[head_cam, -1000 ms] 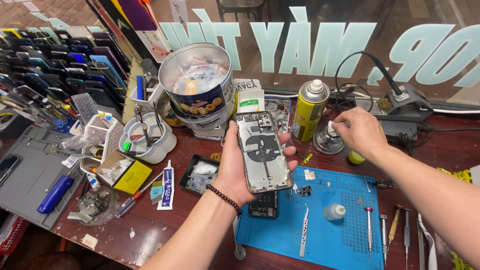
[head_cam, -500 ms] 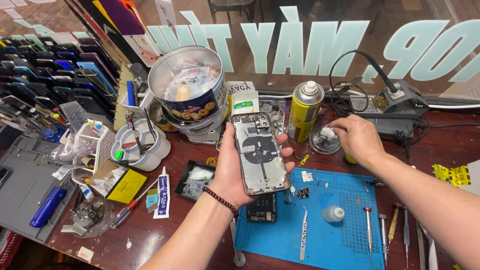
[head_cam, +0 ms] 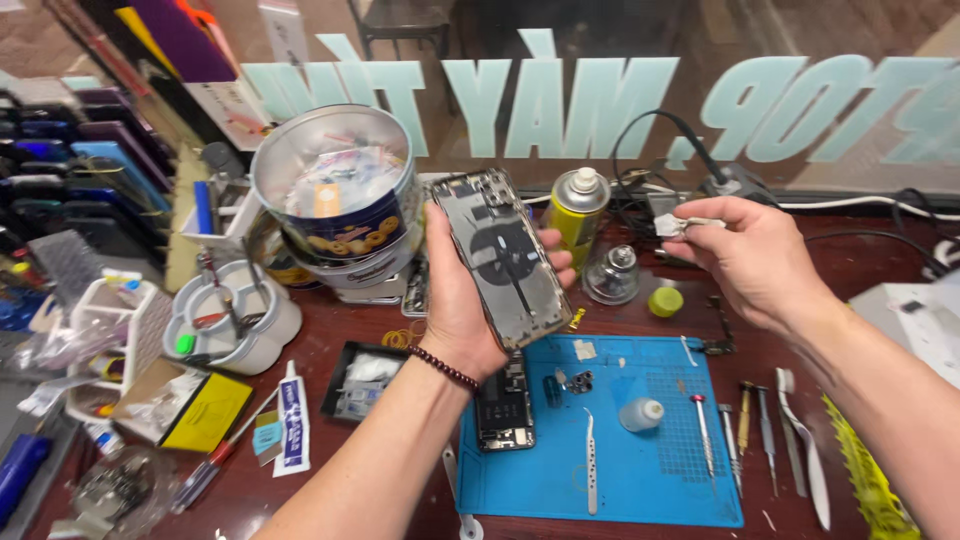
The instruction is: The person holds a disassembled phone frame and scrubs its interior edges and camera area with a toothbrush, then wipes the housing with a tissue. They later pick up the phone motherboard and handle it over the work mat.
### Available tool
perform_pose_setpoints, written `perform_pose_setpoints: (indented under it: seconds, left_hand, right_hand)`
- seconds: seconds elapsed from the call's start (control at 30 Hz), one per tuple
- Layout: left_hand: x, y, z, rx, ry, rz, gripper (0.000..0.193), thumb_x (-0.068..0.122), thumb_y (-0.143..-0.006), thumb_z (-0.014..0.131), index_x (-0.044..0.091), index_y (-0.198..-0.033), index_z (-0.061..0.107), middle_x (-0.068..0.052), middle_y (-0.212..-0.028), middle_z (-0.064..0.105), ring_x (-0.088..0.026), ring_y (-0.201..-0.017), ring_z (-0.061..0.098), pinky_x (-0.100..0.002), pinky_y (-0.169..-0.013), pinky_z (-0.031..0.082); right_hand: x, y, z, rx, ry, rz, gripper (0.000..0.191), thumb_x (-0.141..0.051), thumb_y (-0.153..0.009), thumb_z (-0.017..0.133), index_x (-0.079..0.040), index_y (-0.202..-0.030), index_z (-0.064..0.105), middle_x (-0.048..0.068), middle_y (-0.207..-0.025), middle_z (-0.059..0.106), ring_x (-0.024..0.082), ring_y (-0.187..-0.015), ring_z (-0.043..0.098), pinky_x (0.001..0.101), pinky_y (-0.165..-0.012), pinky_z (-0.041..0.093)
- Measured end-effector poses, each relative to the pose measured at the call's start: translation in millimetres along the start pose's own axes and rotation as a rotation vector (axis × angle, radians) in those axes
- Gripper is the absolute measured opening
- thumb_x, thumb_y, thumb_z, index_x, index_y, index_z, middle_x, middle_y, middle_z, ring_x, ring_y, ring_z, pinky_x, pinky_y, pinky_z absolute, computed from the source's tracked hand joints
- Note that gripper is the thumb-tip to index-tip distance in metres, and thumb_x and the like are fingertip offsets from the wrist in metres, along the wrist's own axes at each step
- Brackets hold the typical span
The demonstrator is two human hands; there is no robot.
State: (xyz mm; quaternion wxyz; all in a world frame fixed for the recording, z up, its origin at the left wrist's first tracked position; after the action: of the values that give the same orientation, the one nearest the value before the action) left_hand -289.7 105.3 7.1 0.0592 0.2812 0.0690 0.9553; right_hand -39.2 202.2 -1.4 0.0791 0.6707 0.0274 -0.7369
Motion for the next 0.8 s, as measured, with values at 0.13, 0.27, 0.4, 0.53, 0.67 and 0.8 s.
perform_pose_setpoints:
  seconds: [0.13, 0.27, 0.4, 0.53, 0.67, 0.8]
  left_hand:
    - [-5.2, -12.2, 43.1, -0.132, -0.105, 0.103, 0.096, 0.083, -0.091, 0.026, 0.000, -0.125, 0.060, -0.019, -0.110, 0.069, -0.030, -0.095, 0.070, -0.047, -0.082, 0.062]
    - [-25.6, -14.0, 91.4, -0.233, -0.214, 0.179, 0.105, 0.086, -0.091, 0.025, -0.007, -0.120, 0.064, -0.021, -0.107, 0.070, -0.029, -0.093, 0.070, -0.044, -0.082, 0.063]
    - [-49.3, -11.5, 125.1, -0.255, -0.238, 0.186, 0.100, 0.085, -0.088, 0.026, -0.003, -0.121, 0.063, -0.020, -0.110, 0.071, -0.027, -0.093, 0.070, -0.044, -0.081, 0.063]
    - [-68.8, -14.4, 153.5, -0.250, -0.234, 0.202, 0.100, 0.085, -0.090, 0.026, -0.004, -0.117, 0.063, -0.020, -0.108, 0.071, -0.027, -0.090, 0.071, -0.044, -0.077, 0.063]
    - [-96.7, -16.5, 182.0, -0.224, -0.165, 0.195, 0.097, 0.085, -0.088, 0.025, 0.000, -0.117, 0.062, -0.018, -0.105, 0.069, -0.027, -0.086, 0.070, -0.044, -0.073, 0.063]
    - [-123.6, -16.6, 203.3, -0.220, -0.165, 0.228, 0.093, 0.084, -0.088, 0.030, 0.001, -0.118, 0.060, -0.018, -0.105, 0.069, -0.028, -0.085, 0.070, -0.045, -0.073, 0.062]
  right_hand:
    - [-54.7, 77.3, -0.6, 0.019, 0.010, -0.023, 0.024, -0.002, -0.091, 0.068, 0.002, -0.114, 0.069, 0.009, -0.099, 0.076, 0.016, -0.088, 0.073, 0.0290, -0.081, 0.061]
    - [-71.9, 126.7, 20.9, 0.107, 0.322, -0.164, 0.023, -0.004, -0.088, 0.072, -0.002, -0.112, 0.073, 0.009, -0.093, 0.078, 0.016, -0.083, 0.074, 0.0290, -0.073, 0.060]
    - [-102.9, 169.1, 46.6, 0.074, 0.738, -0.646, 0.013, -0.004, -0.089, 0.074, -0.004, -0.103, 0.075, 0.005, -0.096, 0.078, 0.013, -0.083, 0.075, 0.0280, -0.073, 0.058]
    - [-124.2, 180.1, 31.4, 0.043, 0.838, -0.726, 0.019, -0.001, -0.084, 0.072, -0.007, -0.101, 0.075, 0.005, -0.094, 0.072, 0.019, -0.080, 0.071, 0.0300, -0.071, 0.056]
    - [-149.6, 184.1, -6.9, 0.033, 0.945, -0.923, 0.017, -0.001, -0.084, 0.073, -0.006, -0.100, 0.073, 0.007, -0.094, 0.069, 0.026, -0.090, 0.067, 0.0355, -0.078, 0.054]
    - [-146.3, 188.2, -41.0, -0.049, 0.892, -0.918, 0.014, -0.001, -0.085, 0.072, -0.007, -0.097, 0.072, 0.006, -0.091, 0.066, 0.025, -0.092, 0.066, 0.0367, -0.080, 0.053]
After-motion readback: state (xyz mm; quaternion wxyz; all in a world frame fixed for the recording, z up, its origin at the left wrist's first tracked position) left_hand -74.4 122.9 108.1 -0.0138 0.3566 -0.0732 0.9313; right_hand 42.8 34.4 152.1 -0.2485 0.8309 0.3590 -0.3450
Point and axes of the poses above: each hand's wrist, its own y-axis away from the middle knuckle, its own z-axis out of the palm, x = y × z, the point moved 7 cm from there along -y, towards the middle knuckle
